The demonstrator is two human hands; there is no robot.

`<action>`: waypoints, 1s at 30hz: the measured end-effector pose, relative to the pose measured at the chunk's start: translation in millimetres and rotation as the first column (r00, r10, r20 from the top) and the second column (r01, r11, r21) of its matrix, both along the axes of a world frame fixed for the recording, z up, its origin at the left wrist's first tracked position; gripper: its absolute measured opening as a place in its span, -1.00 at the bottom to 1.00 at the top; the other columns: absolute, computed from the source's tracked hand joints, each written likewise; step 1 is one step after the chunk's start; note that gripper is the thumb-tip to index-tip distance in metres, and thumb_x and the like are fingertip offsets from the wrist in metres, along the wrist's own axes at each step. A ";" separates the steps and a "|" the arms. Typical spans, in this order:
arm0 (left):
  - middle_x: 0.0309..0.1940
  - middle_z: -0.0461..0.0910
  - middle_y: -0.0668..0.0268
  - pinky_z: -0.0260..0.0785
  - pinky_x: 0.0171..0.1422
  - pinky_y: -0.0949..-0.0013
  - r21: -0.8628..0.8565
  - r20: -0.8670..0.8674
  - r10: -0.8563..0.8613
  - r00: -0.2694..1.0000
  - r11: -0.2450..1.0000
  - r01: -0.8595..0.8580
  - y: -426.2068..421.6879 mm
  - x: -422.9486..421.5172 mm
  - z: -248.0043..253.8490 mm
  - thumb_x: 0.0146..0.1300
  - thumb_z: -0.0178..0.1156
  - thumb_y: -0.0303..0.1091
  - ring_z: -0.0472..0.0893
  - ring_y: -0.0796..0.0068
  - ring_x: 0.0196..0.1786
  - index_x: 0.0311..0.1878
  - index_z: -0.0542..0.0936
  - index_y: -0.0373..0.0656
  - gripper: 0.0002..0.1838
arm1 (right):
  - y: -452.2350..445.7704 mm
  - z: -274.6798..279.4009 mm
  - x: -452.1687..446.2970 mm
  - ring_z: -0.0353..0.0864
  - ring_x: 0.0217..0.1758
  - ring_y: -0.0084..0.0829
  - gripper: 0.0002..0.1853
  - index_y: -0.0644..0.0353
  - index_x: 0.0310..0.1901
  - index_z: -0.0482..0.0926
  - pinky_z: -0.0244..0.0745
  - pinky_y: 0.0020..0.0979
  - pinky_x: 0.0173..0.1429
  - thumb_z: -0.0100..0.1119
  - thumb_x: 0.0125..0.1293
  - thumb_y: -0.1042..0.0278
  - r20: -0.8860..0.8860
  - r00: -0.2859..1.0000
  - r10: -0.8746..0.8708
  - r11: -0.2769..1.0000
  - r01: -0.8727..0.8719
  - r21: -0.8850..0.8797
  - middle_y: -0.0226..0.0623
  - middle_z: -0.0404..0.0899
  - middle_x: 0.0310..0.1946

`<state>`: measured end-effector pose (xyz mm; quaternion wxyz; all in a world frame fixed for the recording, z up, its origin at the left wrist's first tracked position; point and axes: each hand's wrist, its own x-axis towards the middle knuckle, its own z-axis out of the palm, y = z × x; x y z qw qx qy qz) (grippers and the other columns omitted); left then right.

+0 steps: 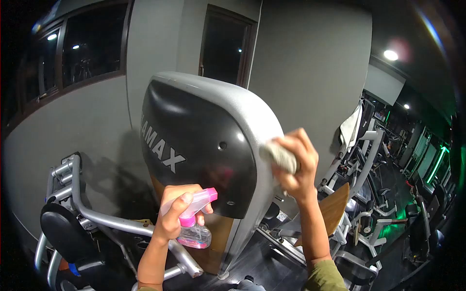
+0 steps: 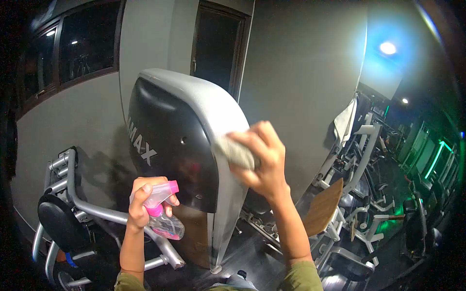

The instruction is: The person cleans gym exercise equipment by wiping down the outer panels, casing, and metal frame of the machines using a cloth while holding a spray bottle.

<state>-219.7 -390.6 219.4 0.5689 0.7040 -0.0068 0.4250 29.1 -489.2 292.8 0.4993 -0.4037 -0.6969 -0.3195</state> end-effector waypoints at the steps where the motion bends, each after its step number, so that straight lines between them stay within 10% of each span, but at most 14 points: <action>1: -0.50 0.60 0.10 0.41 -0.51 0.47 0.002 -0.001 -0.004 1.000 1.000 0.004 -0.4 0.4 -0.4 0.32 -0.10 0.04 0.57 0.43 -0.60 -0.42 0.57 -0.44 -0.39 | 3.5 15.4 -2.9 0.48 -0.33 -0.22 -0.55 0.19 -0.11 0.64 0.42 -0.29 -0.18 0.32 -0.16 0.32 -0.016 1.000 -0.009 1.000 0.009 -0.005 -0.19 0.47 -0.36; 7: -0.50 0.61 0.07 0.42 -0.51 0.47 -0.087 0.117 0.009 0.993 0.996 0.002 -0.8 -2.3 -2.1 0.28 -0.10 0.11 0.58 0.41 -0.62 -0.42 0.57 -0.44 -0.34 | 19.3 20.0 -16.3 0.48 -0.34 -0.27 -0.67 0.28 -0.11 0.59 0.41 -0.41 -0.17 0.28 0.03 0.43 -0.259 0.966 -0.001 0.997 0.022 0.078 -0.16 0.46 -0.38; 15: -0.54 0.58 0.06 0.44 -0.57 0.44 -0.023 0.049 -0.015 0.999 1.000 0.016 6.5 9.9 -12.4 0.29 -0.11 0.16 0.56 0.37 -0.64 -0.45 0.55 -0.47 -0.30 | 17.4 -172.1 -3.9 0.39 -0.35 -0.35 -0.70 0.19 -0.14 0.44 0.25 -0.28 -0.22 0.20 0.27 0.16 -0.378 0.922 0.091 0.911 0.077 0.406 -0.21 0.48 -0.36; 24: -0.50 0.60 0.12 0.42 -0.47 0.48 -0.008 -0.027 -0.096 0.995 0.995 0.096 -3.9 21.0 -25.3 0.29 -0.09 0.09 0.59 0.45 -0.59 -0.43 0.57 -0.45 -0.36 | 14.6 -5.2 -5.7 0.57 -0.19 -0.37 -0.68 0.33 -0.07 0.53 0.43 -0.44 0.02 0.17 0.08 0.51 -0.504 0.853 0.135 0.991 -0.112 0.074 -0.22 0.58 -0.26; 30: -0.51 0.58 0.12 0.41 -0.48 0.48 0.036 -0.051 -0.060 0.997 0.997 0.062 -6.3 22.1 -27.7 0.28 -0.09 0.06 0.59 0.46 -0.58 -0.43 0.57 -0.46 -0.37 | 8.2 -65.5 -7.4 0.46 -0.42 -0.30 -0.64 0.11 -0.15 0.64 0.39 -0.32 -0.34 0.35 -0.10 0.48 -0.200 0.979 0.046 0.950 0.019 0.312 -0.29 0.50 -0.39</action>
